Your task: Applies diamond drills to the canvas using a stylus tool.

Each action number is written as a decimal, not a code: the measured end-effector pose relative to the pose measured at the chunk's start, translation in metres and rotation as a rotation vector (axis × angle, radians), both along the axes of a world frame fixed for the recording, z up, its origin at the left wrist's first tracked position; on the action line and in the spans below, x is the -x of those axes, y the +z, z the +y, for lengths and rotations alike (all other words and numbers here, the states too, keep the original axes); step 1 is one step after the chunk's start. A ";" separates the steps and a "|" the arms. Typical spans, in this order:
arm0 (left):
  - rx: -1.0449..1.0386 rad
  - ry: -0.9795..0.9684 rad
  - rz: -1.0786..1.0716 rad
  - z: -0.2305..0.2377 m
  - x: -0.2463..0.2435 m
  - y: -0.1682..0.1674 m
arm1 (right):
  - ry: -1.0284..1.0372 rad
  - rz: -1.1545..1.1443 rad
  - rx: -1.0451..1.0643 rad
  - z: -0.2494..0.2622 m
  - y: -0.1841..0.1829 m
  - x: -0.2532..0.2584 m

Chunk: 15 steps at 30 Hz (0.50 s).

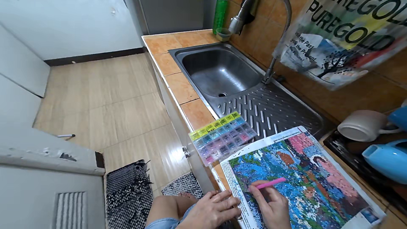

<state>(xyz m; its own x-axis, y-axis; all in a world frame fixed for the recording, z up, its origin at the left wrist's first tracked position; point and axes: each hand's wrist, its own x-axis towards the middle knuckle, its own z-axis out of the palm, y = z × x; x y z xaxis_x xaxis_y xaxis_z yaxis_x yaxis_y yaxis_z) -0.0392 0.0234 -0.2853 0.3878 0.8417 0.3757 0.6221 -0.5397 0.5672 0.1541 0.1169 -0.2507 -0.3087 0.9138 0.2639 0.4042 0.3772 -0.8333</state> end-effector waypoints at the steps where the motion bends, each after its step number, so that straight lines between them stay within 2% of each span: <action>1: -0.003 0.001 0.000 0.000 0.000 0.000 | 0.003 -0.006 -0.004 0.000 0.000 0.000; 15: -0.005 0.013 -0.014 -0.001 0.000 0.001 | -0.010 0.081 0.028 0.003 -0.003 -0.001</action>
